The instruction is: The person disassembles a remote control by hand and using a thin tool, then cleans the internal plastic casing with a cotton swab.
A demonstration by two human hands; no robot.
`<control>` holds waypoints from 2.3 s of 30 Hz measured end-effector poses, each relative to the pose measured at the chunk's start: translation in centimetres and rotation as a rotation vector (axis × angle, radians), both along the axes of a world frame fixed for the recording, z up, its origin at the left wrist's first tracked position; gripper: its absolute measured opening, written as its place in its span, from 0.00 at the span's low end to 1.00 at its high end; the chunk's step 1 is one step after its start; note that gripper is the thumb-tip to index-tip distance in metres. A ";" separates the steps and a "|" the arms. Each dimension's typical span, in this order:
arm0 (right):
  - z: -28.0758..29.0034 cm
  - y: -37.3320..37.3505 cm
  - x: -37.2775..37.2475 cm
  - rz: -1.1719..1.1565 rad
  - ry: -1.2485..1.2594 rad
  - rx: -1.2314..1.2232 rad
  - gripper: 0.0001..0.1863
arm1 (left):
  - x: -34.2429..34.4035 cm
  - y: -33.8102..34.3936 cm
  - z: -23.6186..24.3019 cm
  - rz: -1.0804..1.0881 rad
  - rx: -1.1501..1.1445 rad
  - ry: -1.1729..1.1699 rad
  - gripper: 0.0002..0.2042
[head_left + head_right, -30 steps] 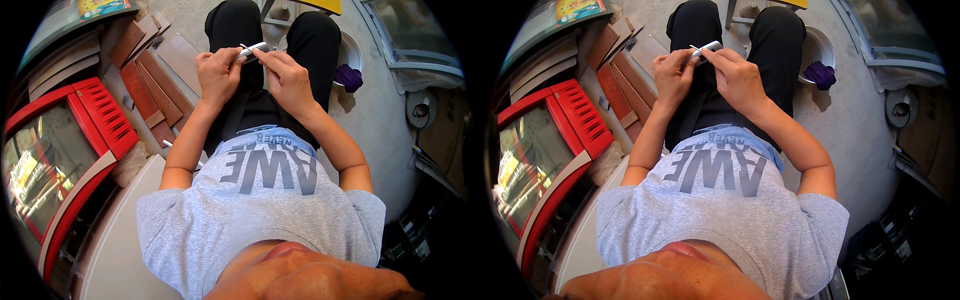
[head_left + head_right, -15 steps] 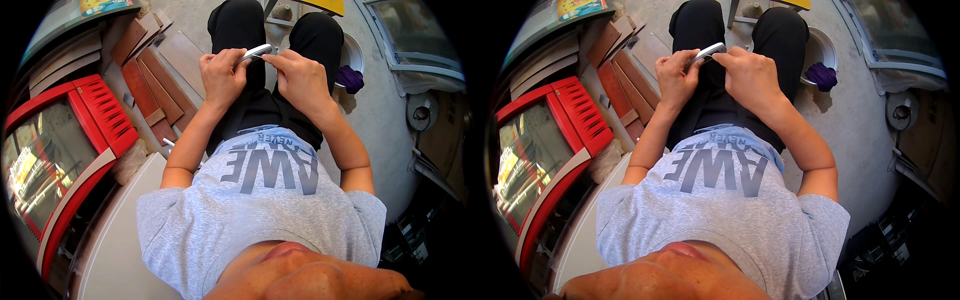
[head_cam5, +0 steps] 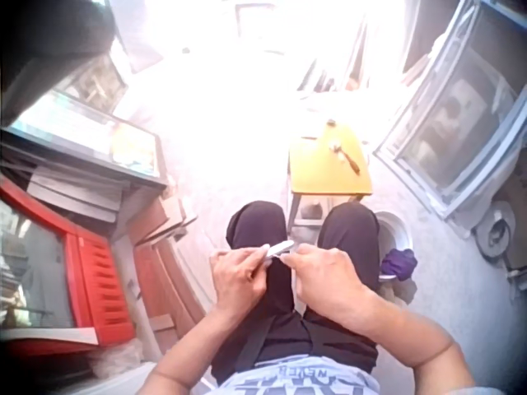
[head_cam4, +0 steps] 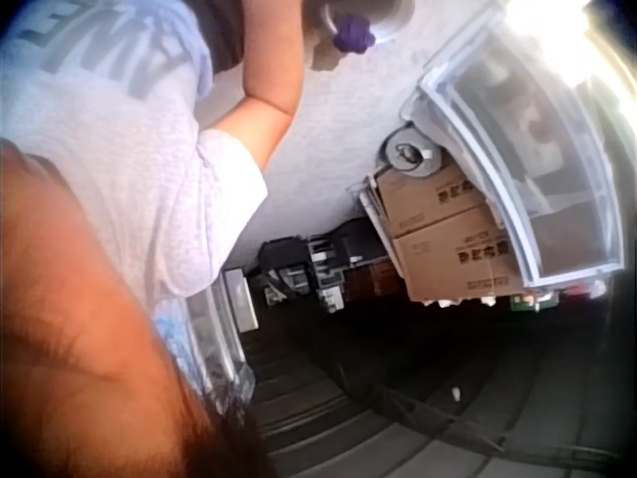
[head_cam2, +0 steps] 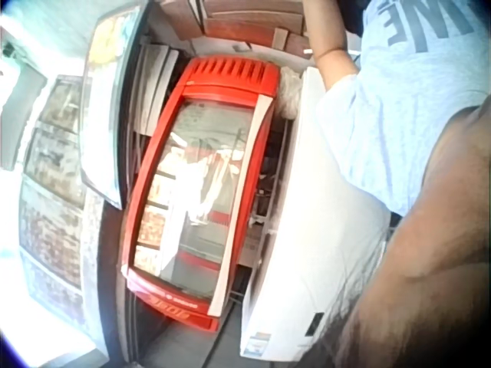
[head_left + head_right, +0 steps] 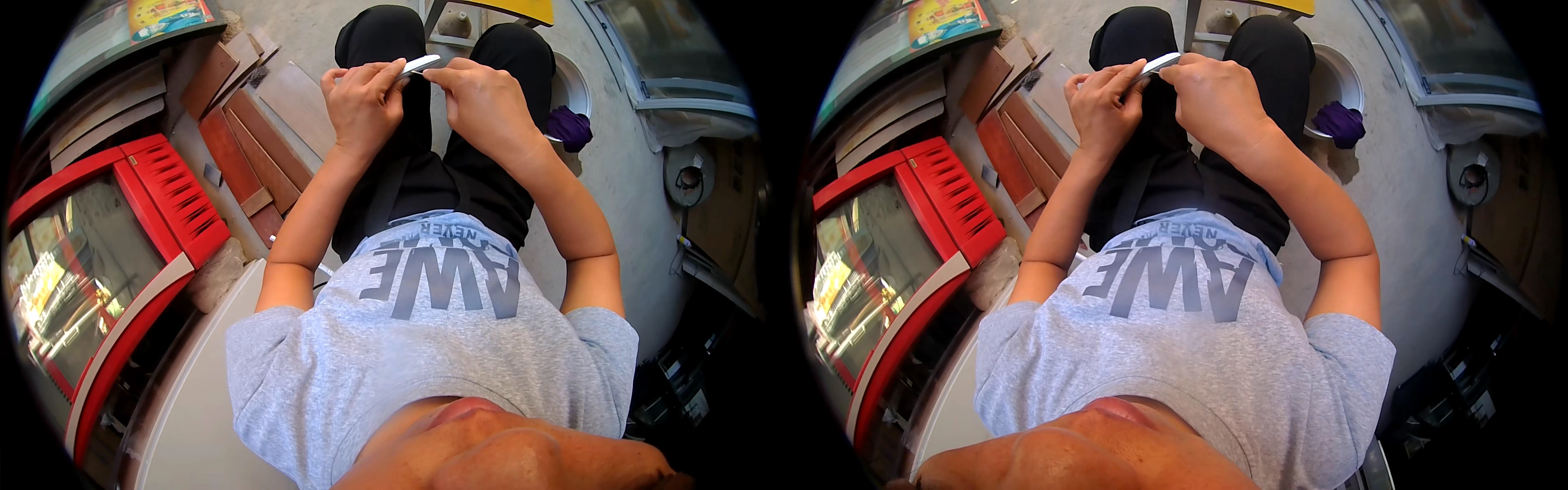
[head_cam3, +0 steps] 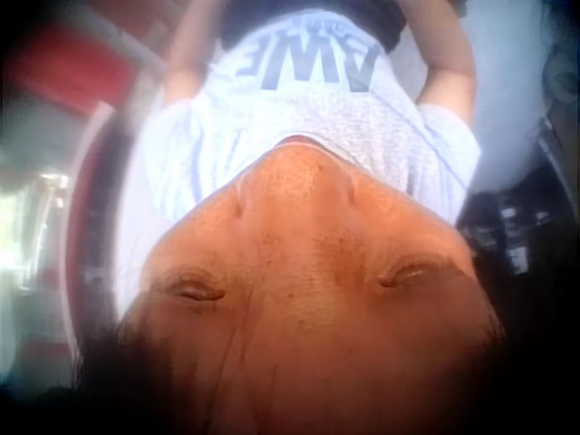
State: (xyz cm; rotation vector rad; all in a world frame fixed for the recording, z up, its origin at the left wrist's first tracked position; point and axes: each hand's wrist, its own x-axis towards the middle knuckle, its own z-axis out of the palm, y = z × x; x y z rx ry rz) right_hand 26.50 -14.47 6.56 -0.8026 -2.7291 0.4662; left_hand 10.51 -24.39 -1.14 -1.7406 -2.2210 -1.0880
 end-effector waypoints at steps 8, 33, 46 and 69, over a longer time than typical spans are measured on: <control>-1.4 -1.7 -0.3 -0.074 -0.015 0.030 0.15 | 0.3 0.6 -0.8 0.019 0.021 0.034 0.13; -4.6 -3.6 0.0 -0.230 0.515 -0.648 0.15 | -0.4 0.1 -0.8 0.076 0.048 -0.141 0.10; -5.9 -4.1 1.9 -0.278 0.601 -0.870 0.16 | 0.1 0.4 -0.5 0.000 0.062 -0.005 0.16; -6.2 4.7 -0.8 -0.124 0.561 -0.755 0.14 | -2.2 -0.2 -0.1 -0.080 -0.062 -0.234 0.12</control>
